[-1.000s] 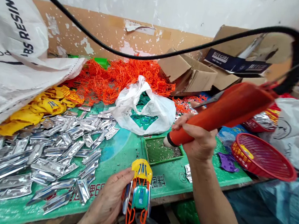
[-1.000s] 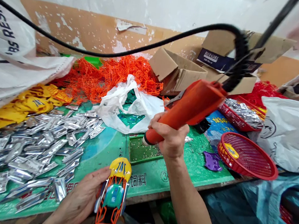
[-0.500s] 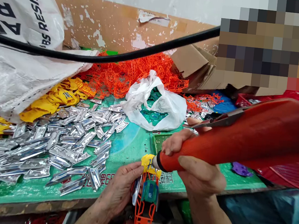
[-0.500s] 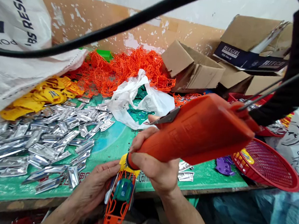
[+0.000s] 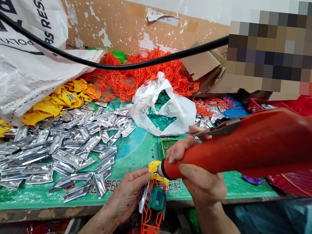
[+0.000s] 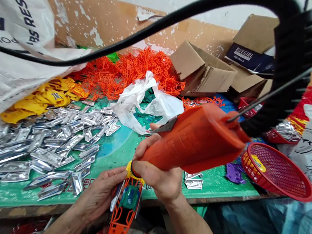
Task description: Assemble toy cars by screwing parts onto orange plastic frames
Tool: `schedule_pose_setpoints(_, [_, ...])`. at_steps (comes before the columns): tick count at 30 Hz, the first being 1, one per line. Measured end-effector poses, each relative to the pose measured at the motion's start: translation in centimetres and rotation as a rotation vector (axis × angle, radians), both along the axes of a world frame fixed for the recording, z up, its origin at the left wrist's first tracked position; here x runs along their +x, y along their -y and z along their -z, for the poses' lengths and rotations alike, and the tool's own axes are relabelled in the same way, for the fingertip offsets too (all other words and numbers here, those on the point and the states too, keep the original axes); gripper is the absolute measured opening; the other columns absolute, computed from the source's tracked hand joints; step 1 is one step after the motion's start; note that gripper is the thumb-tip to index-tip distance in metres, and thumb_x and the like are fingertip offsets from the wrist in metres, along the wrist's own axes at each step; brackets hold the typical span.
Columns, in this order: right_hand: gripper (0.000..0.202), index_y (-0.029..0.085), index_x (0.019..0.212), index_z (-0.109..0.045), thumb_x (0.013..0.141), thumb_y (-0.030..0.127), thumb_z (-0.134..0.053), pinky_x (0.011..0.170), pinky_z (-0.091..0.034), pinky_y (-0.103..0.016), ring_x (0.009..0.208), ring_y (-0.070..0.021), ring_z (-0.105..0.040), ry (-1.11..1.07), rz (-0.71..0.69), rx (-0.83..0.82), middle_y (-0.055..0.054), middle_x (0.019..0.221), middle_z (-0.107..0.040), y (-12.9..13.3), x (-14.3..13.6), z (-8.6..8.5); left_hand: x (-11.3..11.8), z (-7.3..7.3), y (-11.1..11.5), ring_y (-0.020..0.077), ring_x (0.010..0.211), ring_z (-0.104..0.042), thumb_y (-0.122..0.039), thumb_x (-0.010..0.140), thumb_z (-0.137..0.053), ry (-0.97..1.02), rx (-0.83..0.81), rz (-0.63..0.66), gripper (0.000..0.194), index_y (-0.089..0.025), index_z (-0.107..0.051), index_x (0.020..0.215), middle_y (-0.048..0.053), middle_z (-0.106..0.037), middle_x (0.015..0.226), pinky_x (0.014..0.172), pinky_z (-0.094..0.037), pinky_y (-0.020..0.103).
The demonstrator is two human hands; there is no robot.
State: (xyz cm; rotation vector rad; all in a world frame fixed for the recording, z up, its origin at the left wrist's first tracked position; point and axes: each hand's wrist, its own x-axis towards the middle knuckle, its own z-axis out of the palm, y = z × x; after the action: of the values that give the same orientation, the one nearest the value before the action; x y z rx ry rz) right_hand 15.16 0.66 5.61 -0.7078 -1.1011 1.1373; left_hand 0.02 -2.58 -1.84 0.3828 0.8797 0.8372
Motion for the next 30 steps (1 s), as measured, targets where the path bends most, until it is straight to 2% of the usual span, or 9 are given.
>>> schedule_pose_setpoints(7, [0.04,0.03,0.102,-0.062,0.064,0.028,-0.075,0.068,-0.053,-0.04,0.062,-0.0186,-0.058,0.111,0.073,0.004,0.002,0.073,-0.06,-0.1,0.2,1.2,0.1,0.5,0.2,0.0127,0.058,-0.058,-0.032,0.073,-0.079,-0.04,0.004,-0.022,0.021,-0.012,-0.076,0.082,-0.001,-0.058,0.055,0.057,-0.047,0.022])
schedule_pose_setpoints(10, [0.032,0.029,0.094,-0.064,0.064,0.028,-0.075,0.068,-0.053,-0.04,0.065,-0.0201,-0.059,0.136,0.068,0.007,0.0,0.073,-0.061,-0.1,0.2,1.5,0.2,0.4,0.2,0.0139,0.058,-0.059,-0.031,0.072,-0.079,-0.057,0.015,-0.031,0.021,-0.012,-0.075,0.079,-0.001,-0.056,0.053,0.057,-0.048,0.023])
schedule_pose_setpoints(14, [0.023,0.028,0.084,-0.064,0.064,0.026,-0.074,0.069,-0.054,-0.04,0.068,-0.0208,-0.06,0.185,0.032,0.005,0.0,0.072,-0.061,-0.1,0.0,1.8,0.2,0.4,0.3,0.0117,0.053,-0.055,-0.033,0.072,-0.078,-0.067,0.024,-0.033,0.026,-0.011,-0.077,0.086,0.0,-0.059,0.055,0.052,-0.046,0.021])
schedule_pose_setpoints(20, [0.026,0.028,0.088,-0.063,0.064,0.022,-0.073,0.07,-0.054,-0.039,0.069,-0.0205,-0.06,0.182,-0.005,0.004,0.001,0.071,-0.062,-0.1,-0.4,2.1,0.2,0.6,0.4,0.0103,0.05,-0.054,-0.033,0.072,-0.079,-0.072,0.039,-0.041,0.028,-0.011,-0.077,0.088,-0.001,-0.059,0.055,0.05,-0.045,0.02])
schedule_pose_setpoints(23, [0.039,0.03,0.1,-0.062,0.064,0.025,-0.074,0.067,-0.053,-0.039,0.066,-0.0201,-0.06,0.133,0.018,0.021,0.002,0.071,-0.061,0.0,-0.3,1.4,0.1,0.3,0.5,0.0118,0.055,-0.058,-0.032,0.076,-0.076,-0.072,0.074,-0.03,0.027,-0.012,-0.077,0.093,-0.001,-0.059,0.054,0.055,-0.048,0.02])
schedule_pose_setpoints(26, [0.049,0.033,0.11,-0.058,0.065,0.027,-0.076,0.063,-0.052,-0.037,0.06,-0.018,-0.058,0.046,0.059,0.044,0.005,0.07,-0.06,-0.2,0.2,-0.2,-0.3,-0.3,0.4,0.0119,0.058,-0.06,-0.031,0.079,-0.074,-0.072,0.094,-0.008,0.027,-0.012,-0.076,0.098,0.002,-0.066,0.061,0.056,-0.05,0.02])
schedule_pose_setpoints(30, [0.037,0.03,0.098,-0.062,0.065,0.023,-0.074,0.057,-0.048,-0.035,0.057,-0.0169,-0.056,-0.035,0.206,0.085,0.004,0.066,-0.061,-1.3,1.5,-2.4,-1.0,-0.7,0.0,0.0145,0.063,-0.066,-0.029,0.075,-0.077,-0.036,0.041,-0.083,0.026,-0.01,-0.076,0.093,0.009,-0.076,0.079,0.059,-0.054,0.022])
